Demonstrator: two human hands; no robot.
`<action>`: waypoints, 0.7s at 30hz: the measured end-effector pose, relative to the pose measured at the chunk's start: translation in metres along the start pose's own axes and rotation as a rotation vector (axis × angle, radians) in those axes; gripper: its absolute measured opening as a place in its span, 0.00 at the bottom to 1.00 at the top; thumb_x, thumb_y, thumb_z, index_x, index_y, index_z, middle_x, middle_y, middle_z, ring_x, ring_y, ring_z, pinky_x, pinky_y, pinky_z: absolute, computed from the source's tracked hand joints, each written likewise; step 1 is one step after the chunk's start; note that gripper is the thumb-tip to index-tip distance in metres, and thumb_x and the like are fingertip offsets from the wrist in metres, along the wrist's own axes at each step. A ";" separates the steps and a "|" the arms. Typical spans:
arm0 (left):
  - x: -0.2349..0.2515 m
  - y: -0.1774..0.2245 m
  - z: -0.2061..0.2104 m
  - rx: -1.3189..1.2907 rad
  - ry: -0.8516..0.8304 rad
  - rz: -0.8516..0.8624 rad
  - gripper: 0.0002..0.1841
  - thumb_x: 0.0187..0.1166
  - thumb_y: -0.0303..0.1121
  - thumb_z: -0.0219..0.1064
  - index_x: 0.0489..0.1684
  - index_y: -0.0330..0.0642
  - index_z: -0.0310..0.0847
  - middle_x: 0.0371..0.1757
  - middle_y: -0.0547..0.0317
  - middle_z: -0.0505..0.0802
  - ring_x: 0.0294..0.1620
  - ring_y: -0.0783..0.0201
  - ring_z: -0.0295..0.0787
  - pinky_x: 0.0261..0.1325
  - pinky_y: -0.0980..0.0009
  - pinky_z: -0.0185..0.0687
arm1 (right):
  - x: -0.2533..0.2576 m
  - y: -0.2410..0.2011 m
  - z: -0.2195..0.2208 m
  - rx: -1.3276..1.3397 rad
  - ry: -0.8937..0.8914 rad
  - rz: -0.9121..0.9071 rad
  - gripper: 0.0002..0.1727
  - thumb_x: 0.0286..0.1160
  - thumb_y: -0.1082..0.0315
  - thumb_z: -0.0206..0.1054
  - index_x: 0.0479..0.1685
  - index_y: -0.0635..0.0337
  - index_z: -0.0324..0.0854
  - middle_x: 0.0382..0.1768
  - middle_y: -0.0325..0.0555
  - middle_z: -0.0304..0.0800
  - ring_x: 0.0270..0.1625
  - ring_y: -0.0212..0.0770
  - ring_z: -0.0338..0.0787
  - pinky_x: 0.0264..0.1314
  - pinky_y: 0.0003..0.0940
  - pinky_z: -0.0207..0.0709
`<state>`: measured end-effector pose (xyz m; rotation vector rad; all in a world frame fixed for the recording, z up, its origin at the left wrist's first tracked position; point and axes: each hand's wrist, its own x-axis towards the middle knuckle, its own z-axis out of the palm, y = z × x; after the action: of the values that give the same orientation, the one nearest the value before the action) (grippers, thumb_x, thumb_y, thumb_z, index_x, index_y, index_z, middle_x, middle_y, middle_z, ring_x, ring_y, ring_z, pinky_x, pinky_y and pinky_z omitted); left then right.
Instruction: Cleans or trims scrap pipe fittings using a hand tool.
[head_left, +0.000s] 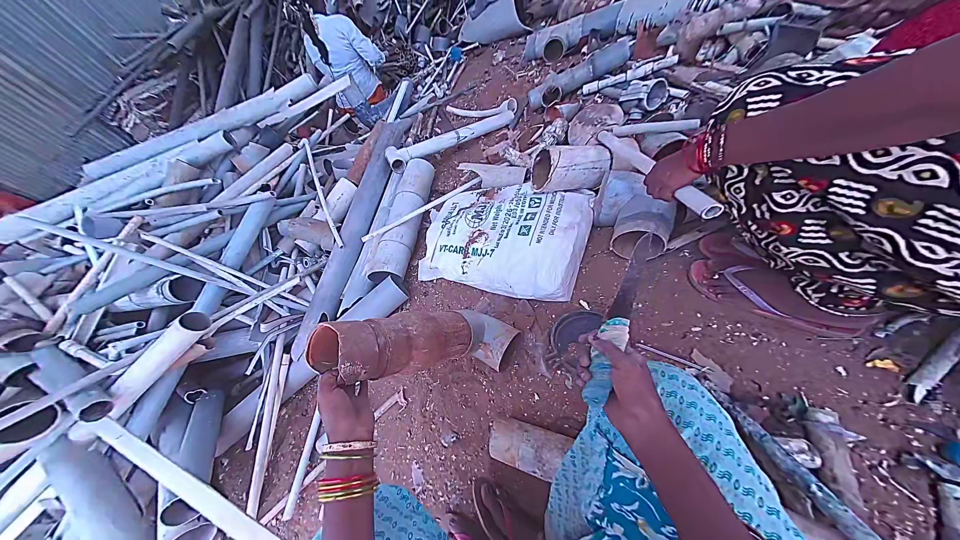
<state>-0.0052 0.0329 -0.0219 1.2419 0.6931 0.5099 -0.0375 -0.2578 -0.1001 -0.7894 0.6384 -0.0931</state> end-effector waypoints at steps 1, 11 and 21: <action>-0.001 0.001 0.001 0.000 0.004 -0.003 0.22 0.93 0.38 0.36 0.76 0.37 0.62 0.74 0.47 0.75 0.74 0.55 0.71 0.75 0.55 0.66 | 0.000 0.001 0.000 0.000 -0.007 0.003 0.12 0.93 0.71 0.44 0.42 0.63 0.72 0.13 0.36 0.74 0.09 0.29 0.73 0.11 0.22 0.72; -0.001 0.001 -0.001 -0.019 0.045 -0.040 0.24 0.94 0.39 0.35 0.81 0.37 0.59 0.81 0.45 0.71 0.79 0.52 0.68 0.79 0.52 0.62 | -0.001 0.004 0.002 -0.021 -0.032 0.028 0.13 0.93 0.71 0.45 0.41 0.62 0.73 0.13 0.36 0.76 0.10 0.28 0.75 0.11 0.21 0.72; -0.001 0.003 -0.002 -0.031 0.068 -0.073 0.24 0.94 0.40 0.35 0.82 0.38 0.59 0.82 0.46 0.71 0.81 0.53 0.67 0.79 0.51 0.61 | 0.001 0.011 0.003 -0.034 -0.036 0.080 0.14 0.94 0.69 0.45 0.41 0.62 0.73 0.15 0.37 0.75 0.10 0.29 0.74 0.11 0.21 0.71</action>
<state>-0.0072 0.0348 -0.0190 1.1707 0.7824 0.5026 -0.0371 -0.2486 -0.1067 -0.7957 0.6385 0.0052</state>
